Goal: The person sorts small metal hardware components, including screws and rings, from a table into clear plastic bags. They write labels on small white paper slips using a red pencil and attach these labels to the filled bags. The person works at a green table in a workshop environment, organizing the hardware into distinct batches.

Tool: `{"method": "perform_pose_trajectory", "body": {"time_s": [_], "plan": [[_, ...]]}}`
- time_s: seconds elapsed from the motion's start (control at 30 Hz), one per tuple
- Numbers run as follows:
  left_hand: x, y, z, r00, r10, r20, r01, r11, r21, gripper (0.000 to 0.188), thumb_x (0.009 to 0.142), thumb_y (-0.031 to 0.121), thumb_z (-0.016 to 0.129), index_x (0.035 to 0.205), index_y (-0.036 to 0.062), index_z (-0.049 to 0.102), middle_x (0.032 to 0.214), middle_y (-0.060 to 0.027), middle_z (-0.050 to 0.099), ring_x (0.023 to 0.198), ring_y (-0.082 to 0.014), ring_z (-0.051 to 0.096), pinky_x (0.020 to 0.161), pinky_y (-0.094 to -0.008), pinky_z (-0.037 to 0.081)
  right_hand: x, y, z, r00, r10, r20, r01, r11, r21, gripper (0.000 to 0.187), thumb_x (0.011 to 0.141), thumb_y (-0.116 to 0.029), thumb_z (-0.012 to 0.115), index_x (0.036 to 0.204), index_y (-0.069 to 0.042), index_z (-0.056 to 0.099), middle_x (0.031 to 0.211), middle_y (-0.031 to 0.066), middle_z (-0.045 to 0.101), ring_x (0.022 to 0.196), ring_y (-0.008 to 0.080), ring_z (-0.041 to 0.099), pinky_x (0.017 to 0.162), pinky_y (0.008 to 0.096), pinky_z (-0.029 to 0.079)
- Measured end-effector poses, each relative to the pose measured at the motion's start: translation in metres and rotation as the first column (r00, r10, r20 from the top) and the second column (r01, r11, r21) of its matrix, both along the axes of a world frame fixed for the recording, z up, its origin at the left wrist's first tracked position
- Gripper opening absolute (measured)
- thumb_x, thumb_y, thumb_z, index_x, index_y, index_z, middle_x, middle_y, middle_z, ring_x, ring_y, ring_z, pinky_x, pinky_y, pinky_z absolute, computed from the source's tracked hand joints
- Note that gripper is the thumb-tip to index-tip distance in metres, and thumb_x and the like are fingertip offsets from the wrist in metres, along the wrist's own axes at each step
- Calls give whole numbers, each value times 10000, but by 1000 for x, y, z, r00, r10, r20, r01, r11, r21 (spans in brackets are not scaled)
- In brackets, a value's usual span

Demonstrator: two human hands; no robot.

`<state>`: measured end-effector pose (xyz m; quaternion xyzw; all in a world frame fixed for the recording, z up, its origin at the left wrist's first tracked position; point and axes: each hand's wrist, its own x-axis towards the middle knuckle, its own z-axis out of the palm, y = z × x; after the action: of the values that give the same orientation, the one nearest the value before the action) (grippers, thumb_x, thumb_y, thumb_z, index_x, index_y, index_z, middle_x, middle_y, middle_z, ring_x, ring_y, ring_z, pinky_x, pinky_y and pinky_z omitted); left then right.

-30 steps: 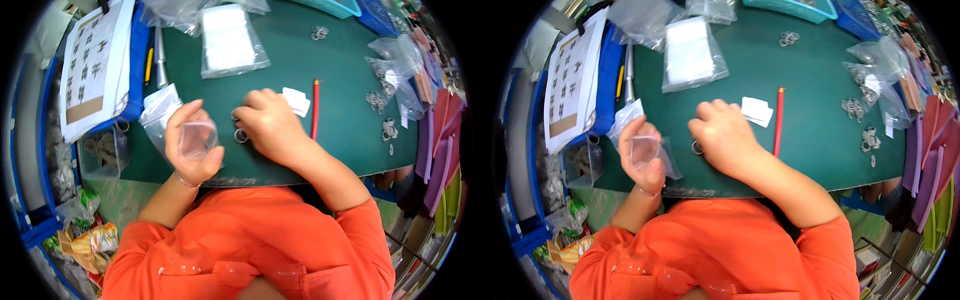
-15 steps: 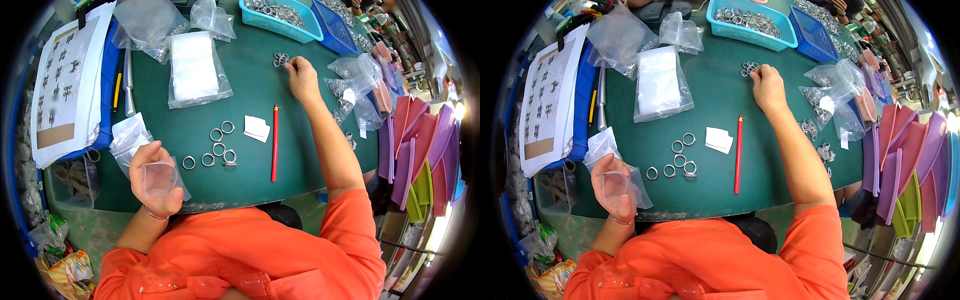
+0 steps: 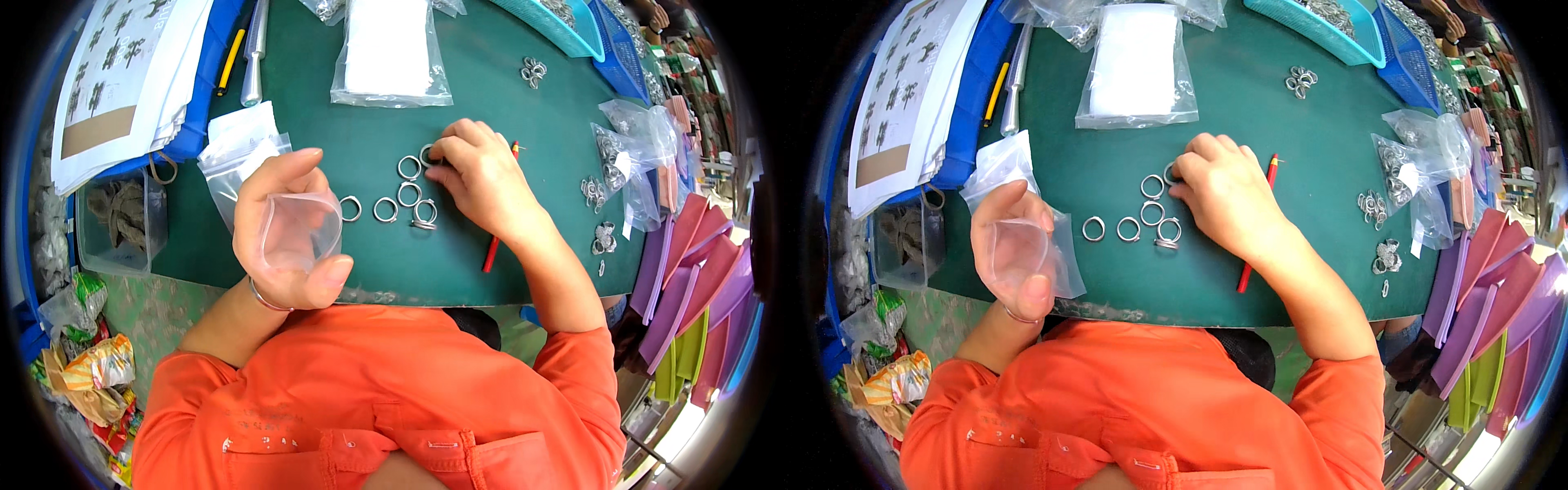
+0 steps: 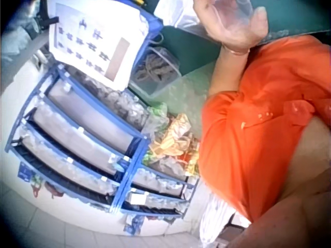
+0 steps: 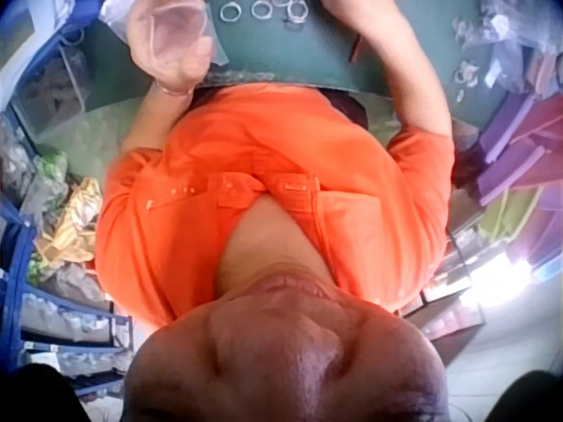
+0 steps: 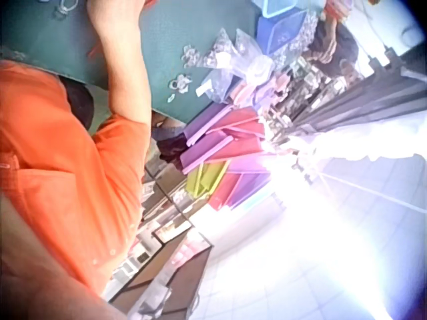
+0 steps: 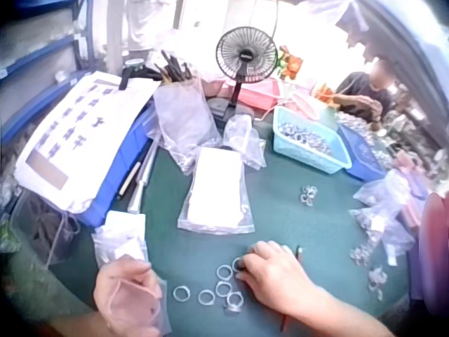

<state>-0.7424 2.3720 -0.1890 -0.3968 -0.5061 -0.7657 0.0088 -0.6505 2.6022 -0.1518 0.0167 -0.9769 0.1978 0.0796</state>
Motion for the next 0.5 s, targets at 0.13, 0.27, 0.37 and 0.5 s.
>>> {"method": "perform_pose_trajectory", "body": {"time_s": [0.13, 0.27, 0.37, 0.5], "plan": [[-2, -1, 0, 1000, 3, -24, -3, 1000, -13, 806, 689, 283, 800, 1306, -109, 460, 890, -73, 550, 706, -117, 481, 608, -249, 389, -2, -1, -2, 993, 6, -120, -14, 998, -64, 135, 754, -39, 730, 850, -38, 635, 958, 87, 596, 906, 308, 566, 790, 401, 448], [-2, 0, 1, 1000, -17, -19, 17, 1000, -23, 797, 682, 272, 800, 1304, -101, 471, 902, -68, 559, 731, -117, 489, 626, -247, 394, -1, -12, 0, 986, 143, -88, -145, 989, -9, 132, 777, -19, 652, 903, -57, 639, 991, 78, 583, 924, 292, 554, 794, 391, 425], [-2, -1, 3, 1000, -20, 9, 21, 997, -68, 788, 684, 268, 799, 1306, -93, 476, 905, -65, 563, 746, -117, 491, 641, -245, 395, 0, -14, -7, 993, 109, -39, -109, 994, 25, 161, 772, 0, 652, 924, -50, 636, 1001, 83, 584, 928, 291, 555, 811, 385, 428], [-1, -2, 4, 1000, 13, 16, -12, 995, -102, 776, 689, 261, 793, 1308, -85, 478, 904, -63, 561, 754, -114, 490, 648, -243, 394, 2, -7, -6, 991, 116, -61, -122, 986, -115, 208, 767, 35, 681, 954, -43, 634, 1028, 83, 592, 954, 289, 558, 818, 379, 428]]}}
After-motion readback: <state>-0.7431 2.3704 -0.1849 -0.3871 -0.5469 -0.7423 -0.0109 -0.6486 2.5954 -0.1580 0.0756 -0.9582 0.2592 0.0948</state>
